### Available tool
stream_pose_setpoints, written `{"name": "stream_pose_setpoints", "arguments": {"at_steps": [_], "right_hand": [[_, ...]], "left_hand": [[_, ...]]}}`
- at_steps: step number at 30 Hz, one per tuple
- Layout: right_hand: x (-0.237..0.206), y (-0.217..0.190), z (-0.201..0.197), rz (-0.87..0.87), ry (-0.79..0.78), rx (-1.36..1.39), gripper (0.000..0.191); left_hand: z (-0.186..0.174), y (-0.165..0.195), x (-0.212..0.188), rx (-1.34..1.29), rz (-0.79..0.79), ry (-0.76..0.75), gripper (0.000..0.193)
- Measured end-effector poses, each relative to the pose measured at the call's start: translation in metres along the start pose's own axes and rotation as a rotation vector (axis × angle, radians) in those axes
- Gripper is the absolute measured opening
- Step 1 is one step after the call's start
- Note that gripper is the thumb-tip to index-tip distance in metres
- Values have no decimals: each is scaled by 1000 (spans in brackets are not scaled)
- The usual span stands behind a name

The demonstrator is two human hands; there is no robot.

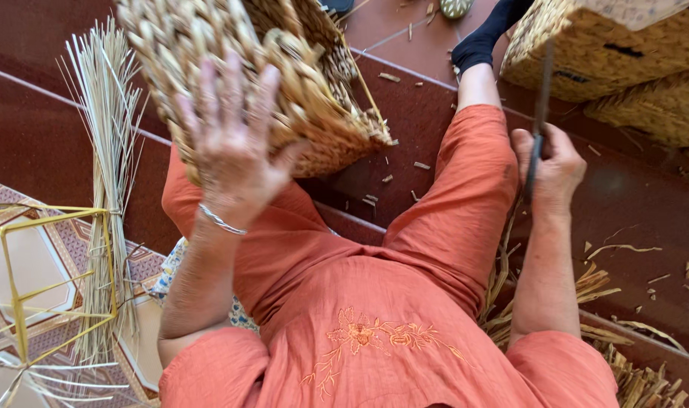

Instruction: The person weaves a rectangular basket using dried plant fibers, interlacing strands through vertical supports. They trim excess fibers with shears and attach a handle to the basket.

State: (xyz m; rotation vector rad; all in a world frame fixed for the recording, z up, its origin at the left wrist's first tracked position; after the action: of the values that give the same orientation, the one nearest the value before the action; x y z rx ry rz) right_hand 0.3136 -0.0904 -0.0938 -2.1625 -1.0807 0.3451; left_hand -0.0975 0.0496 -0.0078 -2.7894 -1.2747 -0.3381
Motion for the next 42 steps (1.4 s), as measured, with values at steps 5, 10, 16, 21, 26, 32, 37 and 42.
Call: {"name": "stream_pose_setpoints", "arguments": {"at_steps": [5,10,16,21,26,32,37,42], "right_hand": [[-16,82,7,343,9,-208,35],[-43,113,26,489,81,-318,33],[-56,134,55,685,-13,-379,27],[-50,151,74,744,-263,-478,19],[-12,110,46,396,-183,-570,16],[21,-25,27,11,104,324,8],[-8,-78,183,629,-713,630,91],[-39,-109,239,703,-994,992,88]], "left_hand": [[-16,-73,0,-13,-88,40,96],[-41,-116,-4,-123,-102,143,96],[-47,-118,-23,-143,-142,178,105],[-49,-110,-29,-58,-96,161,106],[-54,-106,-28,-37,-72,195,104],[-56,-108,-26,-58,-66,213,100],[-54,-126,-26,-69,-98,253,100],[-60,-135,-32,-173,-170,282,101]]}}
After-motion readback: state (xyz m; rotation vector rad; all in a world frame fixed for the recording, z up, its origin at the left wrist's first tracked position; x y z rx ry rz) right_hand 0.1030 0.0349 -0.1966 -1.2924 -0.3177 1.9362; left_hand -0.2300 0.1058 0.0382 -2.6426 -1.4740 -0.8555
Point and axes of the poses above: each hand's wrist, its own x-axis towards the middle knuckle, its own z-axis out of the palm, y = z × x, the point moved 8 cm from there along x, towards the middle knuckle, and after that the axes turned 10 degrees about z, right-handed, at the moved point
